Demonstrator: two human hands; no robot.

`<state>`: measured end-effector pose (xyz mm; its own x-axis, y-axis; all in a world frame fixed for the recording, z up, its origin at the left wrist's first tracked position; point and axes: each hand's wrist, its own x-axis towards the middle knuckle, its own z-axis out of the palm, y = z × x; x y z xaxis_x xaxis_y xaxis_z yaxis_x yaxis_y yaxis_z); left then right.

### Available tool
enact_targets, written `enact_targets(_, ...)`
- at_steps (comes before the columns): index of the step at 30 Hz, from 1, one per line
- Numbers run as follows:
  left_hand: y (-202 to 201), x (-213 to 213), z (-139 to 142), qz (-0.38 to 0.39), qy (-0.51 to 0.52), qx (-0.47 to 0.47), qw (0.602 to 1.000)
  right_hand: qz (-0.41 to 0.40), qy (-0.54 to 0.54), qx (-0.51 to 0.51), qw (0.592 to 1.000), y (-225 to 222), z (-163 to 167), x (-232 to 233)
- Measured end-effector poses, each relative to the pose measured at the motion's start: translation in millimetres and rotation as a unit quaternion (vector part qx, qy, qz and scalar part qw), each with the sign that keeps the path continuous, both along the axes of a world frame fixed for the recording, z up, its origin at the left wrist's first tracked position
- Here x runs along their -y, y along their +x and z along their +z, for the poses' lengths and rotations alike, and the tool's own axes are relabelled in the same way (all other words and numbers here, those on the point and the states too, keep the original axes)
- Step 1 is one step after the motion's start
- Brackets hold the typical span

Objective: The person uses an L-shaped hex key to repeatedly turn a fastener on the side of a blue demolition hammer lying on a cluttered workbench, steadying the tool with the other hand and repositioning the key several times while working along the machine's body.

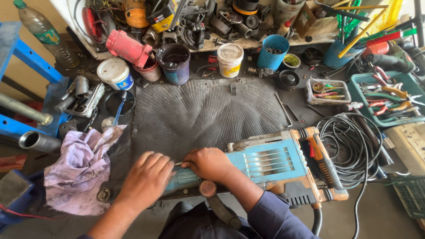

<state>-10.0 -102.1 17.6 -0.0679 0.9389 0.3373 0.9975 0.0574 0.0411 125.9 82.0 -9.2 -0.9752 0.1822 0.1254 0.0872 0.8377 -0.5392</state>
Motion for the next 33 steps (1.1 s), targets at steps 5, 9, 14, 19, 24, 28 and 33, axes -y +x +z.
enact_targets(5,4,-3,-10,0.009,0.002,-0.007,1.000,0.002,-0.001,-0.010,1.000,2,1,0)
enact_targets(9,-8,8,-13,0.015,0.076,0.004,0.997,-0.017,-0.004,-0.017,1.000,1,1,1)
enact_targets(14,-10,20,-21,0.023,0.106,0.004,0.994,-0.015,-0.002,-0.010,1.000,0,-3,1)
enact_targets(19,-9,16,-30,0.041,0.134,0.001,0.990,-0.017,-0.004,-0.002,1.000,-2,-5,1)
enact_targets(24,-11,11,-26,0.036,0.115,0.024,0.992,-0.020,-0.007,0.022,1.000,-3,-3,0)
enact_targets(28,-4,6,-14,0.092,0.033,0.101,0.990,-0.022,-0.003,0.006,1.000,-2,-3,0)
enact_targets(33,8,-6,7,0.238,-0.100,0.165,0.952,-0.024,-0.007,0.017,1.000,0,-4,1)
